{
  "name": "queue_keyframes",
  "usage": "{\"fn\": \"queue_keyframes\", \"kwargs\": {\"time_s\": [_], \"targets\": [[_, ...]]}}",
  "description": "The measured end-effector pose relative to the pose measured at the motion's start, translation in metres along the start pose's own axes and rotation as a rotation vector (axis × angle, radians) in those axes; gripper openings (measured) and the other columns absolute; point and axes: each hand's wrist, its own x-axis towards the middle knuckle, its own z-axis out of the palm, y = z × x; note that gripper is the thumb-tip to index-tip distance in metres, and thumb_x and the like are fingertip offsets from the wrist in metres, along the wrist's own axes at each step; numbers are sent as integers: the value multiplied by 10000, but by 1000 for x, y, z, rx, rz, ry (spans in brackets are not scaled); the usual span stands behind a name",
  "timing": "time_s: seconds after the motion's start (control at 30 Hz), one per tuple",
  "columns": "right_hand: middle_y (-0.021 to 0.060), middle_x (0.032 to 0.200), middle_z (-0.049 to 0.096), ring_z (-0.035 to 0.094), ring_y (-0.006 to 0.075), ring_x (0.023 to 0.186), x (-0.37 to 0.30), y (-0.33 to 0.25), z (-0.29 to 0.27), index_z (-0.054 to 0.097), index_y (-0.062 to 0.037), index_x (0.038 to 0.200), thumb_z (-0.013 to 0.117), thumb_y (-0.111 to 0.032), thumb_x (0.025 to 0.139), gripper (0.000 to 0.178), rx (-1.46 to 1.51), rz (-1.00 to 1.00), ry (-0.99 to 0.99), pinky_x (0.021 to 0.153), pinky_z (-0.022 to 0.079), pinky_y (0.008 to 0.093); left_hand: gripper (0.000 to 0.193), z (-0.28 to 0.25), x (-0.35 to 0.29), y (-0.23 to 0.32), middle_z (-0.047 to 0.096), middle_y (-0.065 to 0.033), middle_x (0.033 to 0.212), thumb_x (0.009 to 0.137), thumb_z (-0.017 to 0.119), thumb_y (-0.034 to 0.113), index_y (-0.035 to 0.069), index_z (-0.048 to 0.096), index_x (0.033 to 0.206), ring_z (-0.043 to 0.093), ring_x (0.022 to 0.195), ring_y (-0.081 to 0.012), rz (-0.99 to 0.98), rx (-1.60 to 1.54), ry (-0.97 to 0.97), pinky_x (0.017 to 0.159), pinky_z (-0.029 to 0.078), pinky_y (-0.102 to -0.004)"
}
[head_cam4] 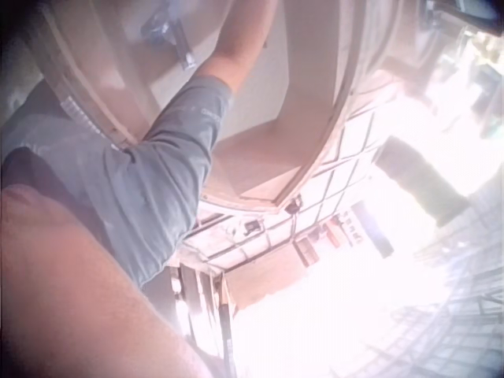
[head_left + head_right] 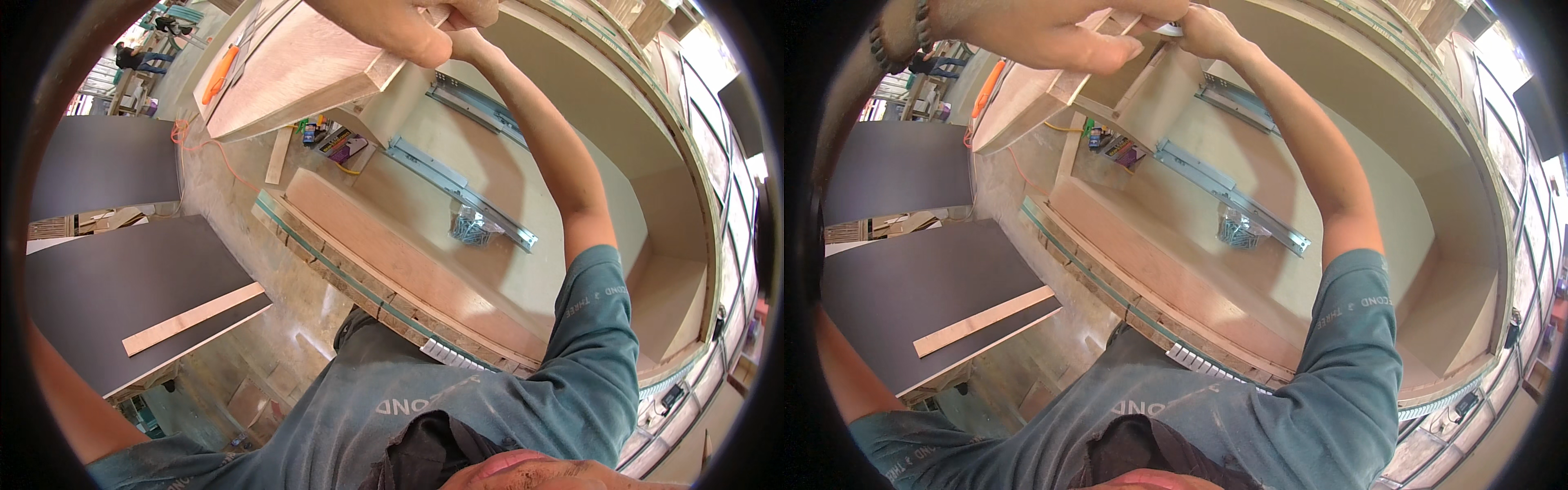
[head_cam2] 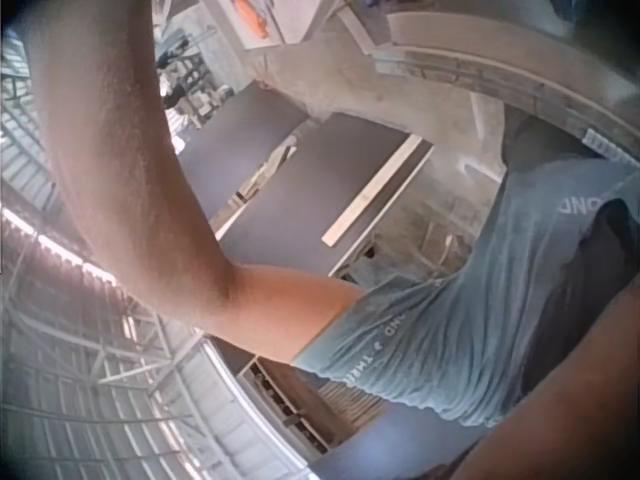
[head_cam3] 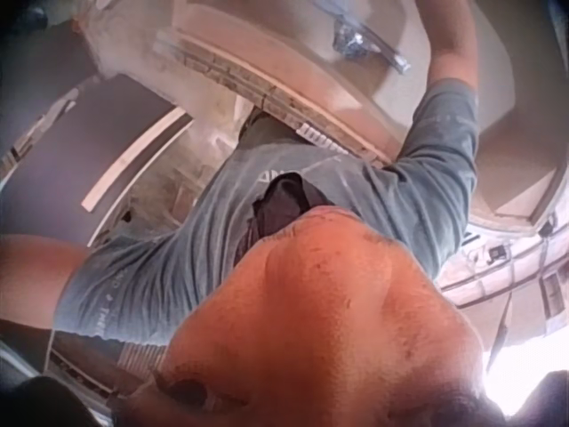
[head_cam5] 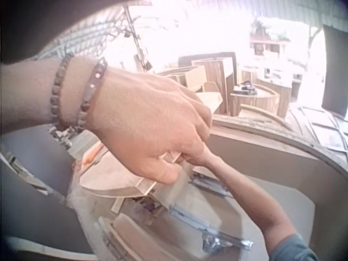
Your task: The person applies glue to thin wooden strips and attaches them to the edges of a large wooden board. They use a small bottle for the adhesive and a pair of orange-handled pliers to cut and adjust the strips. The person works on a workbench in a workshop environment, handling the wood and tools with both hands.
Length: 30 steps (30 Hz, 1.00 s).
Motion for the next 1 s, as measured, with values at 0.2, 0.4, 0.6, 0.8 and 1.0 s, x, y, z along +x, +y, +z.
{"fn": "queue_keyframes", "kwargs": {"time_s": [0.2, 0.4, 0.6, 0.8, 1.0], "targets": [[132, 1245, 668, 602, 251, 1221, -3, 7, -10, 660, -85, 1283, 857, -265, 799, 552, 294, 55, 114, 991, 514, 420, 378, -2, -2, 0, 715, -124, 982, 850, 575, 225, 49, 710, 1156, 638, 1108, -285, -16, 78, -3, 1007, 523, -421], [77, 914, 676, 712, 171, 844, -19, 26, -18, 562, -27, 990, 793, -108, 900, 261, 632, 580, 52, 708, 596, 307, 399, -19, 1, 10, 717, -114, 965, 850, 593, 231, 51, 701, 1190, 640, 1086, -284, 6, -64, -16, 994, 524, -415], [71, 917, 661, 717, 160, 797, -21, 10, -4, 567, -21, 930, 824, -19, 842, 271, 611, 663, 27, 663, 625, 257, 317, -1, -2, 0, 709, -109, 926, 838, 623, 242, 37, 727, 1057, 641, 1062, -290, 62, -43, 70, 963, 530, -409], [76, 982, 720, 685, 157, 820, -18, 8, -6, 662, -44, 1171, 811, -170, 850, 376, 610, 723, 64, 646, 570, 329, 270, 1, 4, -1, 719, -115, 910, 819, 643, 231, 12, 748, 938, 651, 1066, -290, 98, -22, 82, 955, 543, -396], [36, 848, 702, 657, 135, 688, -20, 15, 3, 689, -35, 1059, 791, -149, 869, 244, 577, 569, 172, 556, 541, 309, 270, -1, 4, 0, 730, -120, 935, 820, 646, 231, 6, 747, 930, 656, 1086, -283, 47, -16, 63, 970, 545, -391]]}}
